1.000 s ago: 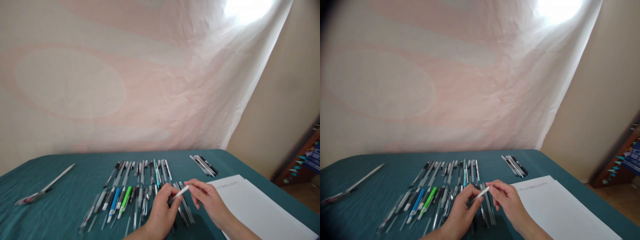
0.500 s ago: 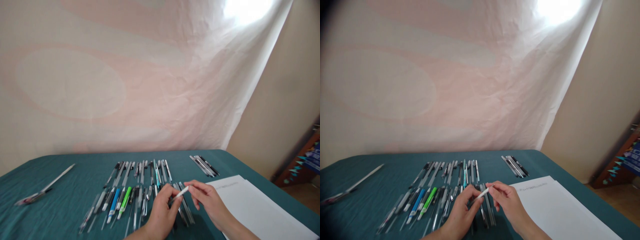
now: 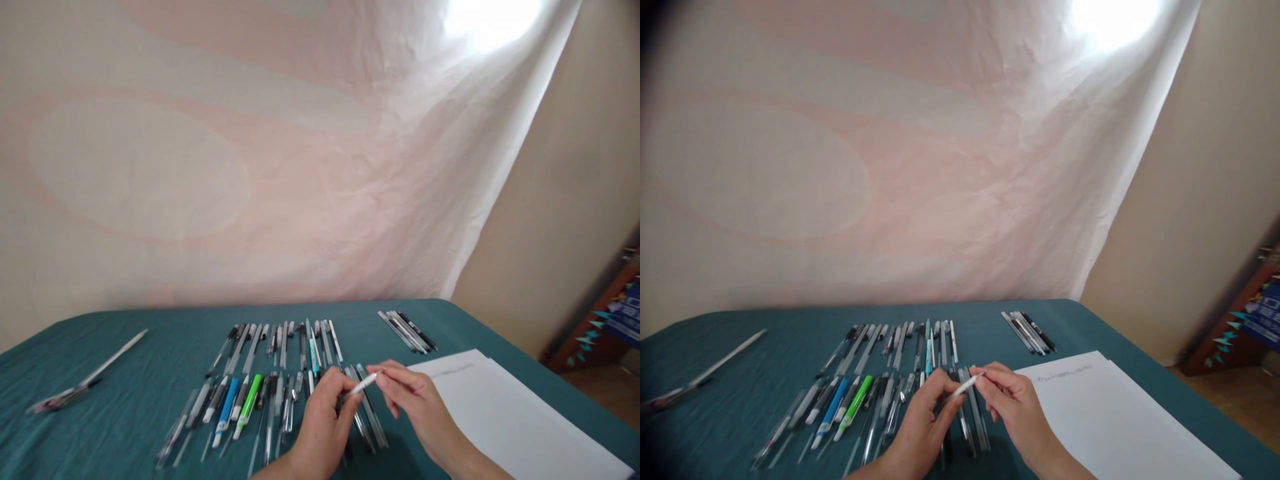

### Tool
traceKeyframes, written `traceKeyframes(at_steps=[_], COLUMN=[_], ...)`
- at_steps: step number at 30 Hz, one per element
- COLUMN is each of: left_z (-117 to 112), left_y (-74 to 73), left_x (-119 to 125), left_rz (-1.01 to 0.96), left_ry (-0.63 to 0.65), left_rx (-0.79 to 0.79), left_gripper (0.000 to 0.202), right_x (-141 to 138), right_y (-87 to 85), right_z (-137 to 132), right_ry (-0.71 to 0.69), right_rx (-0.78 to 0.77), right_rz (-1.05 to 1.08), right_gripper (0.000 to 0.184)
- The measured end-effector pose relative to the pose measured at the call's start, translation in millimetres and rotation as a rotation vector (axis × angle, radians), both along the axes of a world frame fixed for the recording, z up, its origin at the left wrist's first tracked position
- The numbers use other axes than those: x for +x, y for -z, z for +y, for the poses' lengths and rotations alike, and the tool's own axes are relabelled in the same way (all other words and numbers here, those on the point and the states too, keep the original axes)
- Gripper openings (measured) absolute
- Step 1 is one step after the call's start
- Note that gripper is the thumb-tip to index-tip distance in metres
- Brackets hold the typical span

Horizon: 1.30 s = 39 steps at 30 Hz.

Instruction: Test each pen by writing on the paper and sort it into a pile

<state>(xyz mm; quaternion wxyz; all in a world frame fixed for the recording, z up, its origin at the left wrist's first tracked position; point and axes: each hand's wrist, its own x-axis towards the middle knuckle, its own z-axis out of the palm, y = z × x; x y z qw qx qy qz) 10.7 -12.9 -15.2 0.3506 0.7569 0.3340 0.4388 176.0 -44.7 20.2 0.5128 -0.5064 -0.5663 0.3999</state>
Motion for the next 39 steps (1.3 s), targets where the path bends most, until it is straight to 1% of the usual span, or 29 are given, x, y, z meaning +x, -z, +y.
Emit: traceKeyframes(at_steps=[5, 7, 8, 10, 13, 14, 16, 18, 20, 23, 26, 29, 31, 33, 36, 39], left_z=[-1.5, -1.7, -1.6, -0.9, 0.0, 0.1, -0.5, -1.6, -2.8, -4.0, -4.5, -4.8, -5.0, -5.4, -6.4, -8.0], left_y=[1.2, 1.0, 0.8, 0.5, -0.4, -0.9, -2.2, -3.7, -5.1, -7.0, -8.1, -8.0, -7.7, -7.9, -9.7, -13.2], left_x=[0.4, 0.6, 0.6, 0.6, 0.1, 0.0, 0.0, 0.3, 0.5, -0.3, -2.0, -3.2, -3.4, -3.4, -3.4, -3.6], left_rz=[-0.001, -0.004, -0.008, -0.021, -0.036, -0.038, -0.034, -0.021, -0.001, 0.047, 0.1, 0.141, 0.172, 0.22, 0.291, 0.342], left_ry=[-0.007, -0.006, -0.003, -0.002, -0.008, -0.007, 0.007, 0.025, 0.037, 0.051, 0.075, 0.106, 0.127, 0.139, 0.145, 0.176], left_rx=[-0.009, -0.022, -0.028, -0.037, -0.042, -0.04, -0.023, 0.015, 0.059, 0.103, 0.108, 0.103, 0.12, 0.15, 0.221, 0.295], left_gripper=[0.018, 0.019, 0.019, 0.019, 0.02, 0.02, 0.019, 0.018, 0.016, 0.012, 0.02, 0.027, 0.027, 0.025, 0.02, 0.02], right_x=[-1.2, -1.5, -1.5, -0.9, 1.1, 1.9, 3.5, 4.8, 5.8, 9.6, 20.0, 37.4, 50.6, 63.8, 81.3, 93.9], right_y=[3.6, 6.1, 7.7, 11.8, 21.3, 25.1, 32.1, 37.1, 39.0, 36.5, 29.7, 20.2, 14.1, 10.2, 12.1, 21.2], right_z=[0.5, 0.4, 0.2, -0.7, -1.2, -1.0, 0.0, 1.1, 1.8, 3.1, 7.6, 15.6, 21.9, 27.9, 35.2, 37.7], right_ry=[0.018, 0.037, 0.047, 0.071, 0.053, 0.026, -0.023, -0.031, -0.013, 0.042, 0.144, 0.245, 0.301, 0.327, 0.317, 0.306], right_rx=[-0.013, -0.021, 0.002, 0.118, 0.378, 0.452, 0.549, 0.588, 0.591, 0.557, 0.461, 0.36, 0.3, 0.244, 0.114, -0.041], right_rz=[-0.005, -0.053, -0.106, -0.263, -0.548, -0.632, -0.768, -0.847, -0.88, -0.9, -0.863, -0.695, -0.567, -0.477, -0.41, -0.339], right_gripper=[0.032, 0.031, 0.03, 0.028, 0.016, 0.021, 0.037, 0.045, 0.045, 0.037, 0.029, 0.029, 0.033, 0.037, 0.041, 0.039])
